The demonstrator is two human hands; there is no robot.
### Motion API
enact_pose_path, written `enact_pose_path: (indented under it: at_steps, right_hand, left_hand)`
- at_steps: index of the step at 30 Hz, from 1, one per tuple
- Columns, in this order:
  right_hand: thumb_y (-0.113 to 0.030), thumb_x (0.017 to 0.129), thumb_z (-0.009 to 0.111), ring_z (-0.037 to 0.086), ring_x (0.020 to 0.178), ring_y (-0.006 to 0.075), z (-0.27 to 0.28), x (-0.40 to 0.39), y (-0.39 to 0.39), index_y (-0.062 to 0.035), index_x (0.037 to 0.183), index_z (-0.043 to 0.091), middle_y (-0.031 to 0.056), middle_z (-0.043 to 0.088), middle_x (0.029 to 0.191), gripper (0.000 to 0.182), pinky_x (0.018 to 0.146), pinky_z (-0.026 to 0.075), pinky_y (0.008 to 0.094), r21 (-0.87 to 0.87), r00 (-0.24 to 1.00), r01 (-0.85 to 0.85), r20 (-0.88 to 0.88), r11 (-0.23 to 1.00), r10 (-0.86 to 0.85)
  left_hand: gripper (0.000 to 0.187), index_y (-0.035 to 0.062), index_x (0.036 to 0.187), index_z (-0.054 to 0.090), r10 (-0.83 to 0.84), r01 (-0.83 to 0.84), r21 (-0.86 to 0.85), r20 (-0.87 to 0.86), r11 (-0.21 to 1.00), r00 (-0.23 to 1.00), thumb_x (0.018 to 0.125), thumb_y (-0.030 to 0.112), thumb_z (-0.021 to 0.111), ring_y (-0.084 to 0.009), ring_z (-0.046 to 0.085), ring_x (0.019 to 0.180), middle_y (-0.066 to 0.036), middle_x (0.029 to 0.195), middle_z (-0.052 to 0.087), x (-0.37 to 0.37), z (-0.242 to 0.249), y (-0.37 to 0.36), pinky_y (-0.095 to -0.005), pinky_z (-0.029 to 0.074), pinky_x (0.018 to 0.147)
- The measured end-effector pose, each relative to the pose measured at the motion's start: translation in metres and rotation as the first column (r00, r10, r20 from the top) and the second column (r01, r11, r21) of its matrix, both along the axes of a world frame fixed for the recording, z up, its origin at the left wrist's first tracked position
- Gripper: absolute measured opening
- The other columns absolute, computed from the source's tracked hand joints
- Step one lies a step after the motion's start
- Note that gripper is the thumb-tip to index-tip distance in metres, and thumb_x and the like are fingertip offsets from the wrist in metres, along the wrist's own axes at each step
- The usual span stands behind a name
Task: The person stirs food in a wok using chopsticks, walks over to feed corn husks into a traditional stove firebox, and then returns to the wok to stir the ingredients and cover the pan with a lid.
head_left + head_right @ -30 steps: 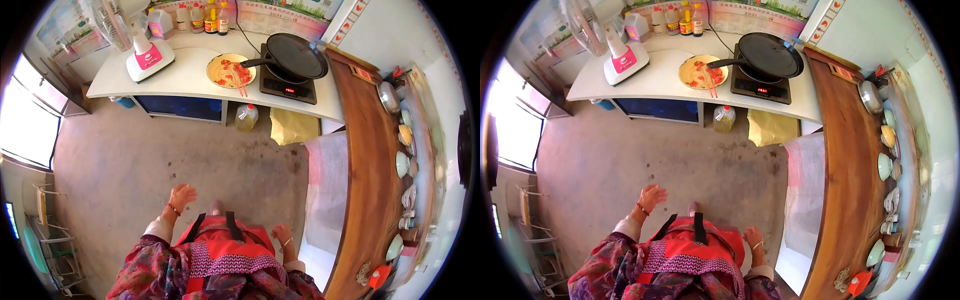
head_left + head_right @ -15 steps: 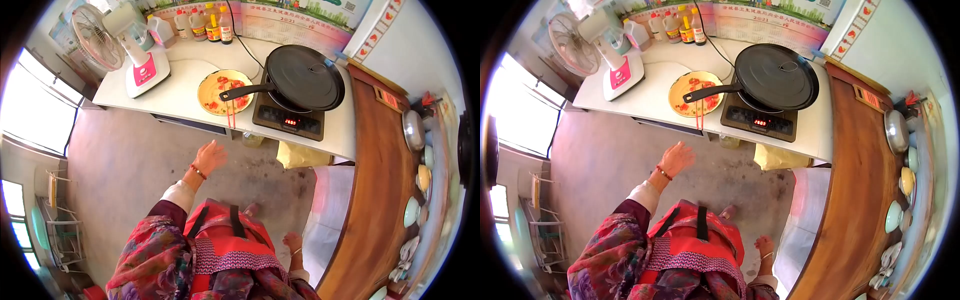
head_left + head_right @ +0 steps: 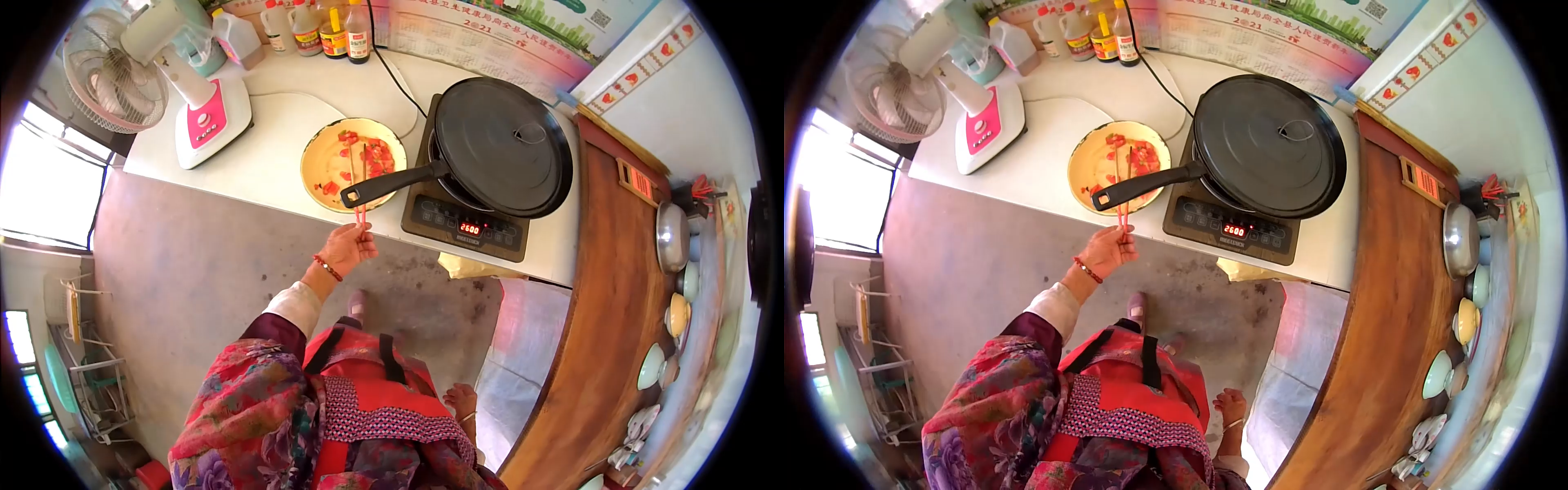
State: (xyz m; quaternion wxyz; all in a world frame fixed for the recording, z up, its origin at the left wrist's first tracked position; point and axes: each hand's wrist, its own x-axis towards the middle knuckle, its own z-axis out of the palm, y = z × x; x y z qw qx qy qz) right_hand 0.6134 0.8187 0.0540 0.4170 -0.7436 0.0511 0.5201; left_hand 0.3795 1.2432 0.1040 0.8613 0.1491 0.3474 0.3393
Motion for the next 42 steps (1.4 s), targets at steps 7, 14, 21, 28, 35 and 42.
enact_pose_path:
  at_steps: [7,14,21,28,35,42]
  right_hand:
    - [-0.009,0.078,0.05,0.058,0.056,0.0161,0.015,0.009,0.067,0.002,0.091,0.053,0.0095,0.058,0.067,0.017,0.049,0.047,0.0254,0.079,0.96,-0.24,0.17,0.968,0.224]
    - [0.001,0.076,0.056,0.058,0.082,0.018,0.176,0.003,0.244,-0.0008,0.097,0.055,0.0124,0.055,0.099,0.022,0.07,0.049,0.0286,0.249,0.535,-0.608,0.83,0.754,0.157]
    - [-0.007,0.068,0.063,0.057,0.085,0.0253,0.301,-0.074,0.37,-0.0088,0.103,0.057,0.0193,0.046,0.119,0.036,0.071,0.049,0.0326,0.023,0.022,-0.998,1.0,0.06,-0.02]
    - [-0.004,0.068,0.063,0.057,0.086,0.0271,0.3,-0.046,0.373,-0.0002,0.095,0.056,0.0199,0.051,0.111,0.028,0.072,0.047,0.0352,0.252,0.218,-0.93,0.964,0.267,-0.149]
    - [-0.01,0.077,0.046,0.053,0.096,0.0249,0.307,0.081,0.306,0.0023,0.093,0.055,0.0193,0.051,0.113,0.022,0.082,0.044,0.0336,0.648,0.509,-0.482,0.755,0.59,-0.413]
    - [-0.017,0.079,0.047,0.052,0.091,0.022,0.287,0.207,0.242,0.0024,0.09,0.057,0.0162,0.054,0.103,0.025,0.083,0.039,0.0336,0.485,0.311,-0.376,0.869,0.79,-0.385]
  left_hand:
    - [0.015,0.0037,0.091,0.049,-0.009,0.015,0.036,-0.145,0.999,0.989,0.089,0.018,0.045,-0.0129,0.05,0.055,-0.002,0.071,0.05,-0.015,0.049,-0.007,-0.0304,0.048,0.053]
    - [0.019,0.0008,0.092,0.046,0.15,-0.012,0.358,-0.362,0.934,0.92,0.09,0.019,0.044,-0.0154,0.047,0.045,-0.007,0.063,0.049,-0.044,0.166,-0.038,-0.028,0.044,0.041]
    - [0.021,-0.0023,0.099,0.044,-0.387,0.388,0.351,-0.077,0.852,0.919,0.092,0.017,0.038,-0.0174,0.053,0.047,-0.012,0.064,0.054,-0.022,0.246,-0.046,-0.0251,0.045,0.044]
    - [0.028,-0.0031,0.107,0.045,-0.569,0.462,0.403,0.199,0.79,0.798,0.093,0.021,0.038,-0.0169,0.058,0.059,-0.013,0.071,0.057,0.006,0.253,-0.03,-0.0245,0.05,0.054]
    - [0.015,-0.0034,0.096,0.052,-0.16,0.552,0.779,-0.529,0.298,0.833,0.087,0.007,0.047,-0.0126,0.057,0.069,-0.008,0.079,0.057,0.091,0.261,0.024,-0.024,0.046,0.062]
    - [0.018,0.0014,0.093,0.055,0.435,0.646,0.74,-0.527,-0.186,0.73,0.074,0.0,0.055,-0.0207,0.053,0.079,-0.008,0.087,0.055,0.233,0.228,0.091,-0.0296,0.044,0.069]
